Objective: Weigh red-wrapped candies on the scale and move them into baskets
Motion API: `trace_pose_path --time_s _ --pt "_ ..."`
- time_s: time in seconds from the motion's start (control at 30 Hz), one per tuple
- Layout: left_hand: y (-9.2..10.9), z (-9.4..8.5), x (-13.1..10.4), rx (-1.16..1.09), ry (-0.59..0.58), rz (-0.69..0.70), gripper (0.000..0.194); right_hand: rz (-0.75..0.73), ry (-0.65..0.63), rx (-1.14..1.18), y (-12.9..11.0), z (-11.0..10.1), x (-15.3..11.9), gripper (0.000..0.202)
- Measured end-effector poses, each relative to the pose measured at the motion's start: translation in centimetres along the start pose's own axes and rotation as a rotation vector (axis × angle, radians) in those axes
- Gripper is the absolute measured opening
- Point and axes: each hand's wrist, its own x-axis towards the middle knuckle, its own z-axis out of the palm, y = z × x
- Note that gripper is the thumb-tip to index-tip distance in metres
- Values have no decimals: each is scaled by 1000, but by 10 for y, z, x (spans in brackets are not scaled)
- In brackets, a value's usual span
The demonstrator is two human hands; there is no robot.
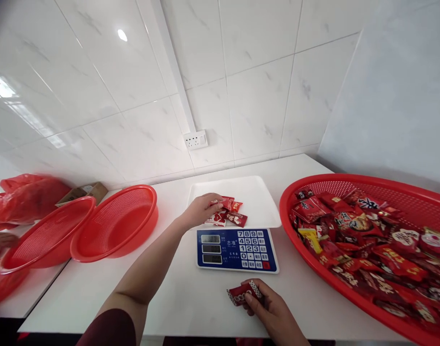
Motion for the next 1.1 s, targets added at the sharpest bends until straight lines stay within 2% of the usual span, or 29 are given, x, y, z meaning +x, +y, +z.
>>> trace_pose_path --time_s 0.07,0.13,0.2,0.33,0.43,0.5,0.8,1.0,1.07,1.1 --pt "8 4 -20 -139 130 -18 25 2 12 -7 0 0 -1 37" --pt "16 14 -46 -342 180 -40 24 20 8 -16 1 0 -2 38" --pt "23 31 -75 -490 81 -77 25 48 -11 -28 2 -1 -3 38" --pt "26 75 -122 -504 -37 -233 25 64 -44 -74 1 0 -3 35" --pt "22 100 -140 -539 -134 -330 36 63 -45 -102 -2 2 -2 33" --pt "20 107 -145 -568 -172 -342 39 72 -43 -121 -5 4 -1 33" --pt "19 106 -148 -616 -183 -300 29 110 -26 -121 -8 15 -1 36" --pt "16 103 -155 -449 -213 -134 29 73 -65 -199 -11 22 1 33" --pt "10 95 -156 -342 -175 -48 28 48 -75 -212 -13 24 3 33" --pt "5 88 -155 -285 -120 -16 27 38 -81 -211 -14 25 4 33"
